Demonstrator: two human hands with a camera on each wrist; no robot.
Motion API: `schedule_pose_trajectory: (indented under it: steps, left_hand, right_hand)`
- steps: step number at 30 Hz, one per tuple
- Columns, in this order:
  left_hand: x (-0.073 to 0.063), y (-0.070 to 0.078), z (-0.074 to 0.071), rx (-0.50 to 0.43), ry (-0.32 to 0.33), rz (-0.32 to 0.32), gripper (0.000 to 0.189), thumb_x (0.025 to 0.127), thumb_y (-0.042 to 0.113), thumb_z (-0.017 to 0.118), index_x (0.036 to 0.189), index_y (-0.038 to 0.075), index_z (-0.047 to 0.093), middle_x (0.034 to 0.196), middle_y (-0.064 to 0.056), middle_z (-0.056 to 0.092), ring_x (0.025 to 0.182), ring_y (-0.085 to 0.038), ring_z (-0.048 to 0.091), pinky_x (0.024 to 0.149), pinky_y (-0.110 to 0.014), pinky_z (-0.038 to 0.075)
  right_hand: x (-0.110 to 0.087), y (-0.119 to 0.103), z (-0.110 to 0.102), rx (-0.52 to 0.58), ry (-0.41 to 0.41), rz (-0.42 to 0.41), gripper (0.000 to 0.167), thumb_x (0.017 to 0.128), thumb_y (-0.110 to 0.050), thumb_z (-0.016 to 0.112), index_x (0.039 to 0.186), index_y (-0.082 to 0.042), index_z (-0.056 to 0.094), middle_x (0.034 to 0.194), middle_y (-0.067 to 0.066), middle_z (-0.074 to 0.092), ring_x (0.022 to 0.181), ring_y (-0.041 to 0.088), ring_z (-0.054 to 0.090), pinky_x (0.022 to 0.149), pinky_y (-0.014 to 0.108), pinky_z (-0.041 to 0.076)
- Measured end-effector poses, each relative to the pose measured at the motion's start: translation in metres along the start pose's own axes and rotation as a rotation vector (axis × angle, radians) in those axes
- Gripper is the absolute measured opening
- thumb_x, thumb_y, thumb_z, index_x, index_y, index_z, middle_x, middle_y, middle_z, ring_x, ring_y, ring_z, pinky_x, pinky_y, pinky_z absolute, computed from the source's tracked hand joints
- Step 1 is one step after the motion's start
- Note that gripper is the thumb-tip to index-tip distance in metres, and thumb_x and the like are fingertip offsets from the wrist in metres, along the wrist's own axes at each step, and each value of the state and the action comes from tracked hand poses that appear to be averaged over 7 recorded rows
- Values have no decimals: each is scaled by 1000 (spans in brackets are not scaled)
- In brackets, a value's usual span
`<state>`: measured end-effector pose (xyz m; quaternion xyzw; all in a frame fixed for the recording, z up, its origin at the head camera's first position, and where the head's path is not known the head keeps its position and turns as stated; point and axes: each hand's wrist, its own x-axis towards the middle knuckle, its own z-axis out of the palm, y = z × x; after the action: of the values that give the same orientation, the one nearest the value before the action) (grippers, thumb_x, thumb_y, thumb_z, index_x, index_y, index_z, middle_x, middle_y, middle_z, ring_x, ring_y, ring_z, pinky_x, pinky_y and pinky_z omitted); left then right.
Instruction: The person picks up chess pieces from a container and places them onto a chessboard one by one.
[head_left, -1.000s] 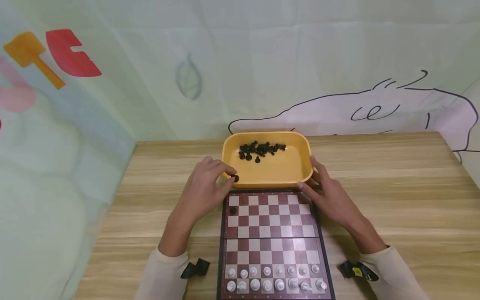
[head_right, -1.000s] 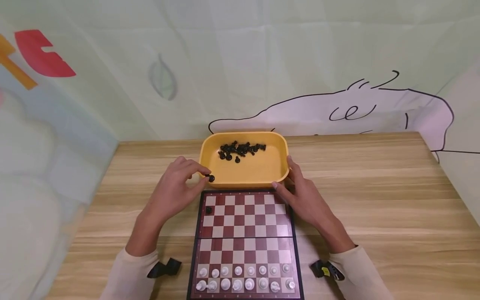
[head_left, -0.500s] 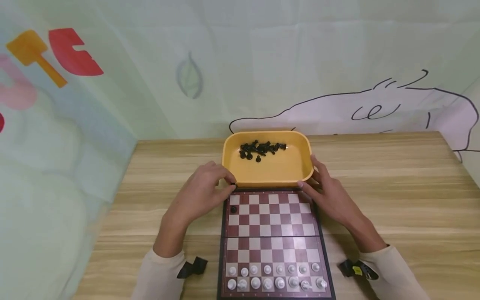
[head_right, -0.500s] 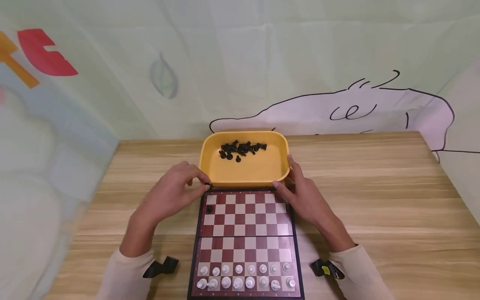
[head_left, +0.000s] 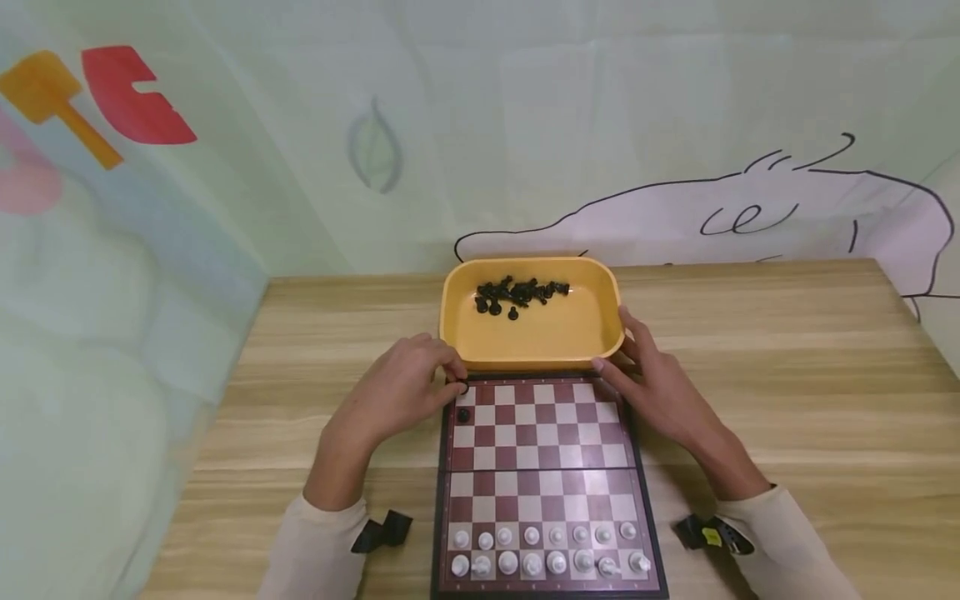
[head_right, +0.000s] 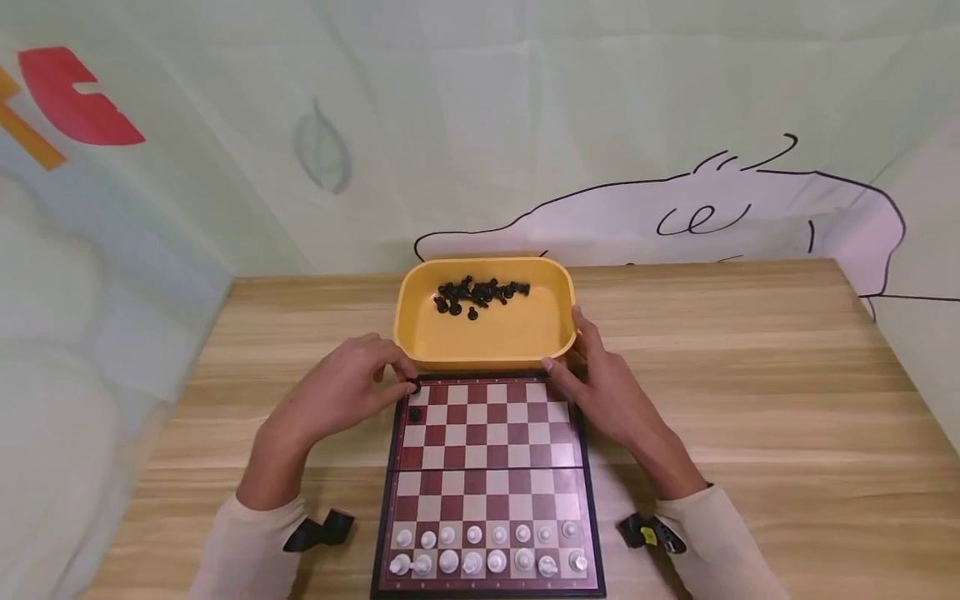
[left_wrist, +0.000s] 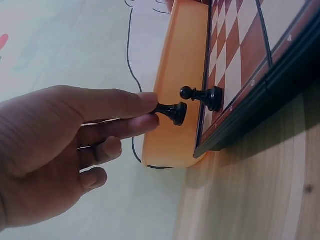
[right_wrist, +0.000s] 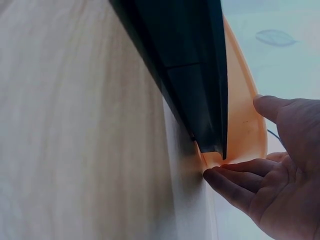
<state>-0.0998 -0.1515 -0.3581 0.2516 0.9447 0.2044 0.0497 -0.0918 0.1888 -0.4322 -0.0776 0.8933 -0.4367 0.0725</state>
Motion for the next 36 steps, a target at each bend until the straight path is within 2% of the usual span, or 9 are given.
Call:
schedule_pose_trajectory:
  steps: [5, 12, 22, 36]
  left_hand:
    - [3, 0, 3, -3, -30, -25, 9, 88, 9, 86, 94, 12, 81, 92, 2, 76, 93, -18, 68, 86, -38, 58]
    - [5, 0, 3, 40, -27, -9, 9, 88, 9, 86, 95, 11, 82, 93, 1, 77, 93, -19, 69, 87, -39, 59]
    - [4, 1, 5, 12, -59, -14, 9, 88, 7, 85, 96, 10, 82, 95, -1, 78, 94, -19, 69, 87, -38, 59]
    - [5, 2, 10, 36, -62, -26, 9, 88, 6, 85, 96, 9, 82, 94, 0, 78, 94, -18, 69, 88, -38, 60]
  right_hand:
    - [1, 0, -1, -11, 5, -4, 92, 107, -50, 60, 172, -20, 1, 169, 20, 33, 151, 41, 45, 119, 59, 40]
    - [2, -1, -2, -9, 8, -12, 92, 107, -51, 59, 172, -21, 1, 169, 20, 33, 151, 42, 45, 119, 59, 40]
    - [2, -1, -1, -7, 6, 7, 93, 107, -49, 61, 172, -24, 1, 170, 18, 33, 151, 40, 45, 118, 58, 41]
    - [1, -1, -1, -10, 8, 9, 91, 107, -43, 62, 172, -21, 2, 170, 19, 33, 151, 40, 45, 118, 58, 41]
